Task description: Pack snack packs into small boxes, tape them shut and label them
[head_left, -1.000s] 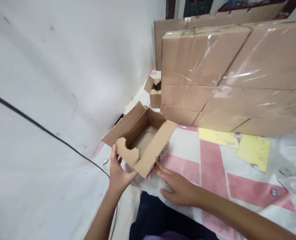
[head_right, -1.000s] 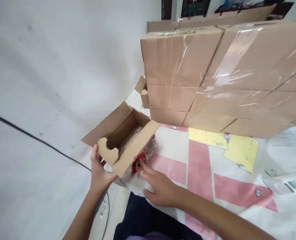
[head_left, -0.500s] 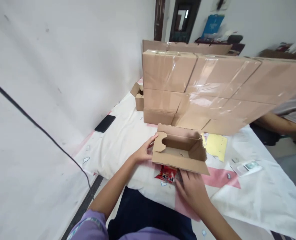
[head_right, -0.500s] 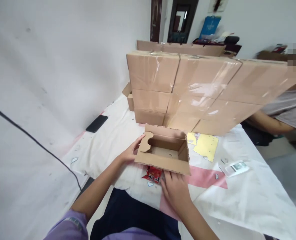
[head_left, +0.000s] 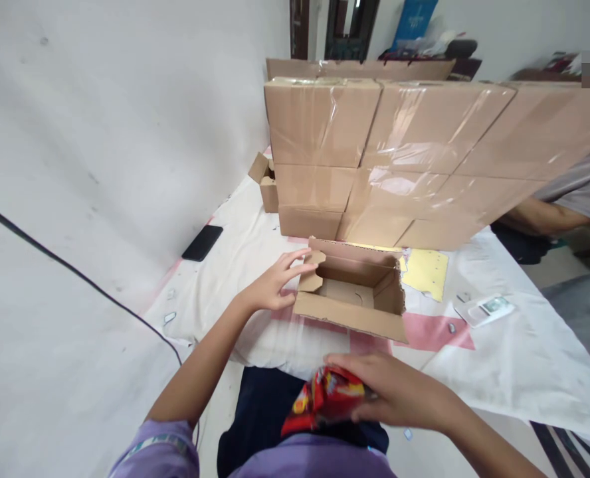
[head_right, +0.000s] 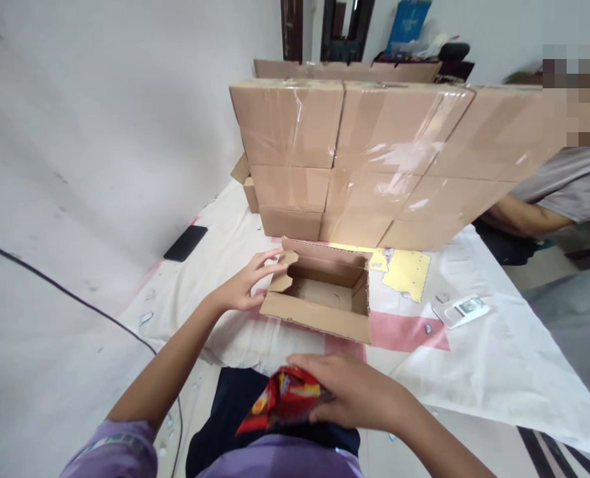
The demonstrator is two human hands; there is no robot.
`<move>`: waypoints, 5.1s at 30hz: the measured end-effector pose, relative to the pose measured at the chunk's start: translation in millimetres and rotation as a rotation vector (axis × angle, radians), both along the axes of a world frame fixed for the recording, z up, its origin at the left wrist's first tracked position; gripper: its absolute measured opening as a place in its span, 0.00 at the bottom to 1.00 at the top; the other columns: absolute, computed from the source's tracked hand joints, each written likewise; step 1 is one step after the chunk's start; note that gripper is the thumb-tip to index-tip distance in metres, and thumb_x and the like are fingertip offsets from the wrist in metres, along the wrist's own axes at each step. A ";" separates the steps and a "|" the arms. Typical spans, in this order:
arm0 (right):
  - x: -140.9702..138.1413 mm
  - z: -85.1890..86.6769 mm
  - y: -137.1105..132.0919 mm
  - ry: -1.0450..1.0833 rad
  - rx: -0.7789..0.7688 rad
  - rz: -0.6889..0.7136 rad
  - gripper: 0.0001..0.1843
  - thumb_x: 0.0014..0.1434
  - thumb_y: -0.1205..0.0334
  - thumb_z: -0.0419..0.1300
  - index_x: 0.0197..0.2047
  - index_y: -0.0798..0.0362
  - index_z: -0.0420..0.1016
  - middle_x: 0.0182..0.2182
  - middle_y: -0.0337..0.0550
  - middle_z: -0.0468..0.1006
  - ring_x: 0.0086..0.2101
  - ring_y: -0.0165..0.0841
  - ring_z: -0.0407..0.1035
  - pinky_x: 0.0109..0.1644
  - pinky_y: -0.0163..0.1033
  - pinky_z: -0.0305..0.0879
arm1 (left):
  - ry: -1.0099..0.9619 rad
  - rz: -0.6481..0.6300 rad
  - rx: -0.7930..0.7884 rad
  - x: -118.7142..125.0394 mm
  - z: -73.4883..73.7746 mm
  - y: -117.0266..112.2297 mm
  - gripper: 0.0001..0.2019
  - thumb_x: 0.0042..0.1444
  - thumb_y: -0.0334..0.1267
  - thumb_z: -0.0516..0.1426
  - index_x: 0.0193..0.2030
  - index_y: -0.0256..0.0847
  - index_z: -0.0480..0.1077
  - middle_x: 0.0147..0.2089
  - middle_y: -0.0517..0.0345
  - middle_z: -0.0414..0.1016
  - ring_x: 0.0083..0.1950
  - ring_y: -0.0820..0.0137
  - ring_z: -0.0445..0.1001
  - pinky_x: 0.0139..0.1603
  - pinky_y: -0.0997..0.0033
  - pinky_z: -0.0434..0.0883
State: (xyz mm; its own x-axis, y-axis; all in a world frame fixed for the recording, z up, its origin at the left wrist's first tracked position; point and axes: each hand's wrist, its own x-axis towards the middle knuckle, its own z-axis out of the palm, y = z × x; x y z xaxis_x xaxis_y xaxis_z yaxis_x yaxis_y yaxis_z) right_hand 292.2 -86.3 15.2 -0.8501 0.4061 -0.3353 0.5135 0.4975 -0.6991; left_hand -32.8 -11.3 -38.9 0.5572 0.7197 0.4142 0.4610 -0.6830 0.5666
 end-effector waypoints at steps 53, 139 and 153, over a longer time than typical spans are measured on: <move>83.4 15.4 78.0 -0.231 0.620 -0.233 0.09 0.65 0.62 0.53 0.46 0.52 0.72 0.47 0.51 0.65 0.44 0.42 0.65 0.43 0.46 0.68 | -0.102 0.068 0.199 72.9 -21.7 -37.2 0.12 0.65 0.35 0.53 0.53 0.49 0.69 0.62 0.49 0.73 0.60 0.56 0.68 0.59 0.46 0.70; 247.8 -153.7 141.9 0.776 0.518 -1.702 0.43 0.67 0.28 0.37 0.27 0.50 0.79 0.24 0.44 0.78 0.30 0.38 0.72 0.38 0.42 0.65 | -0.056 0.085 -0.240 360.7 -51.3 37.2 0.12 0.64 0.43 0.58 0.52 0.48 0.76 0.50 0.51 0.71 0.54 0.62 0.72 0.49 0.66 0.70; 246.7 -151.5 143.7 0.798 0.481 -1.570 0.46 0.66 0.25 0.35 0.27 0.50 0.80 0.28 0.46 0.81 0.32 0.38 0.74 0.38 0.42 0.67 | -0.005 -0.061 -0.911 403.7 -49.2 104.7 0.13 0.60 0.40 0.58 0.27 0.39 0.73 0.29 0.53 0.75 0.33 0.67 0.74 0.38 0.67 0.70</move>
State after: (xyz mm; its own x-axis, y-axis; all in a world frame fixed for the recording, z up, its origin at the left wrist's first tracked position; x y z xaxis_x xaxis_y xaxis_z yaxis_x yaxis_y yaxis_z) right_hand 538.9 57.4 -136.3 0.4906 0.8228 0.2868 0.3033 0.1473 -0.9414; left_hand 370.9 93.4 -88.1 0.6049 0.7388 -0.2971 0.4345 0.0065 0.9006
